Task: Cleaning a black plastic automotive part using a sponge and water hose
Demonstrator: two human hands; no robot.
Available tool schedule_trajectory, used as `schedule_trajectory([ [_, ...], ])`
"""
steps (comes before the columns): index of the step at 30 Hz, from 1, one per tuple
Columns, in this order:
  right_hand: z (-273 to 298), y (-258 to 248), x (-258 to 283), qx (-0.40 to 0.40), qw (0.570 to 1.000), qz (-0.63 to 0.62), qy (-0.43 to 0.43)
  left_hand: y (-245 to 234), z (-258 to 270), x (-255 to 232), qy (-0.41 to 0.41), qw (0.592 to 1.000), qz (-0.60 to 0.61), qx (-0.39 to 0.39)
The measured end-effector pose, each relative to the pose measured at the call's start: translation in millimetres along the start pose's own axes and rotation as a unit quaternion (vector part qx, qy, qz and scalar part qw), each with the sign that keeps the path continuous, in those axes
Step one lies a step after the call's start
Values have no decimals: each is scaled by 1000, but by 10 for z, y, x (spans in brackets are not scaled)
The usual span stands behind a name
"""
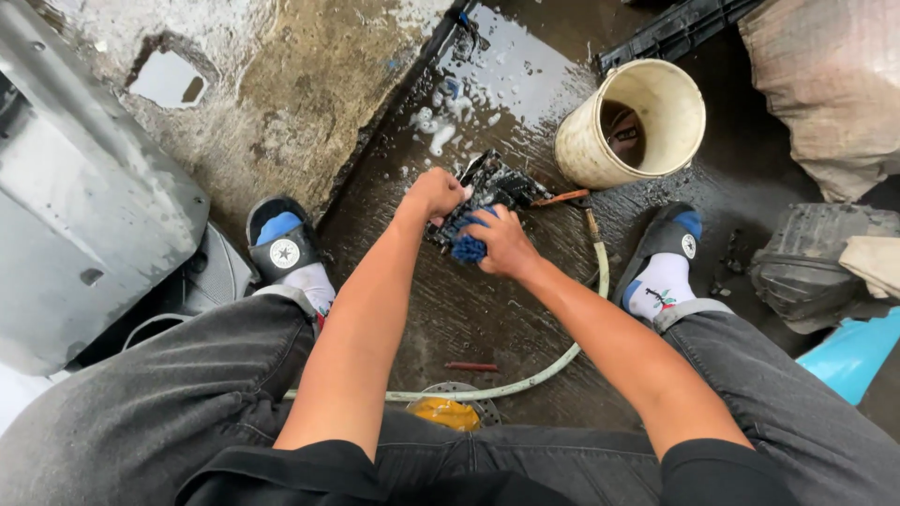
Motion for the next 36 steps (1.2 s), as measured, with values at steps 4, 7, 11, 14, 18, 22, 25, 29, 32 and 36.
schedule_trajectory([
  [4,-312,-83,140,-32,999,-13,-37,47,-122,34,0,996,-89,-16],
  [7,-368,-89,141,-43,998,-5,-39,109,-355,112,4,993,-116,-22],
  [11,-288,-135,-93,-68,984,31,161,282,-733,297,-21,999,-41,21],
  [14,-422,-98,-343,-93,929,30,356,368,-784,332,-41,997,45,41],
  [18,-633,-252,-171,-149,880,43,448,274,-347,184,-39,997,62,26],
  [22,-313,-315,78,-115,944,33,308,335,-462,196,-9,999,46,-1],
  [25,-167,-382,132,-62,986,6,152,323,-467,192,10,997,77,1],
  [29,-315,-552,62,-89,979,-47,176,215,-163,40,2,999,47,-2],
  [32,-451,-462,-160,-151,936,-2,316,256,-117,62,-4,1000,14,-4],
  [36,-531,-220,-305,-162,884,59,434,109,401,-132,0,999,-39,-15],
])
Point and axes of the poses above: each hand's wrist, its own z-axis away from the middle knuckle, its own y-axis out of the palm, x = y × z, the point moved 1 cm from there along -z, towards the middle knuckle, and after that the axes turned 12 degrees about -y, right-handed, at the moved point
